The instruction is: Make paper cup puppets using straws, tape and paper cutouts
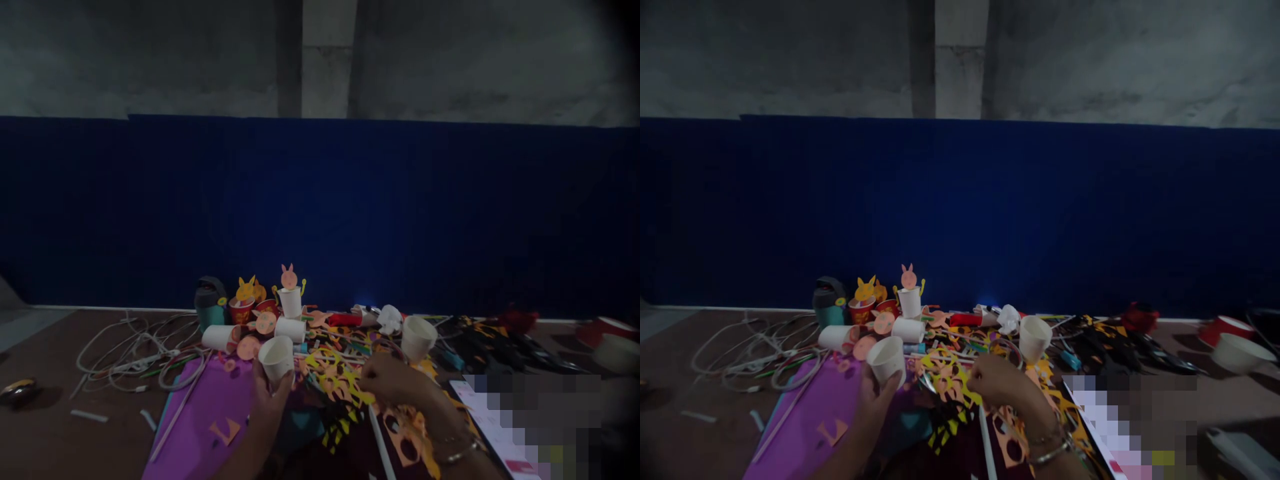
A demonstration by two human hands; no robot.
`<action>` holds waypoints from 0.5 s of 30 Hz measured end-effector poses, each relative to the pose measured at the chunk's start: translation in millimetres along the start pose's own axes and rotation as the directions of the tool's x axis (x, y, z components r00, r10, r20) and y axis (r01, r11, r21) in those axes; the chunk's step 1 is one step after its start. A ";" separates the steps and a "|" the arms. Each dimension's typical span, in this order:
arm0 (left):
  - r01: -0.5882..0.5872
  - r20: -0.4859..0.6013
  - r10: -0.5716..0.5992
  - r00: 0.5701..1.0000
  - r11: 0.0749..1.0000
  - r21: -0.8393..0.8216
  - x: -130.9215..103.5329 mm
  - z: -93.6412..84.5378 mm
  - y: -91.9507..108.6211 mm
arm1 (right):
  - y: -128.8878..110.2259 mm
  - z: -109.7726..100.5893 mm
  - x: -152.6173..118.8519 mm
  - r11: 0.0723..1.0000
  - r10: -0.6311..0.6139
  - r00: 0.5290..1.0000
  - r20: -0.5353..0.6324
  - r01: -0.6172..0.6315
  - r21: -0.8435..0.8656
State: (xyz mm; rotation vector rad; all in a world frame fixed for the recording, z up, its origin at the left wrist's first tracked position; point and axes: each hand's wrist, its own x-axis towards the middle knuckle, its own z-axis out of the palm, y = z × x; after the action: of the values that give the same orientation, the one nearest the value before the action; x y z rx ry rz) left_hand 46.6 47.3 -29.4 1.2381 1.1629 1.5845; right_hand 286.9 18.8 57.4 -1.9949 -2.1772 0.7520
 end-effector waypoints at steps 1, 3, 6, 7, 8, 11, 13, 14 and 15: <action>0.014 0.009 -0.014 1.000 1.000 0.004 -1.6 -0.1 1.1 | 0.6 2.3 4.8 0.995 0.055 0.993 -0.104 -0.064 -0.077; 0.046 0.028 -0.046 0.999 0.999 -0.008 -4.6 -0.2 3.0 | -2.2 8.7 14.0 0.979 0.109 0.967 -0.230 -0.145 -0.147; 0.079 0.099 -0.071 0.993 0.994 -0.073 -7.6 0.3 5.7 | -13.0 22.4 21.5 0.981 0.060 0.965 -0.254 -0.104 -0.165; 0.090 0.137 -0.077 0.988 0.992 -0.094 -8.5 0.6 7.1 | -17.1 28.2 21.8 0.984 0.010 0.971 -0.238 -0.052 -0.169; 0.101 0.167 -0.082 0.983 0.989 -0.110 -9.5 1.0 8.9 | -21.0 34.4 21.3 0.985 -0.050 0.976 -0.210 0.014 -0.172; 0.137 0.219 -0.105 0.970 0.981 -0.136 -13.1 1.9 15.4 | -30.0 53.3 17.9 0.970 -0.188 0.975 -0.117 0.166 -0.176; 0.155 0.235 -0.115 0.965 0.974 -0.164 -15.6 1.8 17.9 | -33.0 62.8 16.6 0.961 -0.227 0.970 -0.090 0.207 -0.185; 0.169 0.239 -0.122 0.963 0.968 -0.184 -16.7 1.4 17.7 | -33.6 66.0 16.6 0.957 -0.236 0.968 -0.083 0.217 -0.190; 0.184 0.240 -0.132 0.962 0.961 -0.205 -17.4 0.9 16.5 | -33.7 68.1 17.0 0.956 -0.241 0.967 -0.078 0.222 -0.191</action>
State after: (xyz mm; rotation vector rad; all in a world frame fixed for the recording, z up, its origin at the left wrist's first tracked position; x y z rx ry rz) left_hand 50.2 26.7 -17.7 1.1120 0.8884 1.3750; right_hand 227.3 14.5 7.5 -1.7610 -2.4378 0.4263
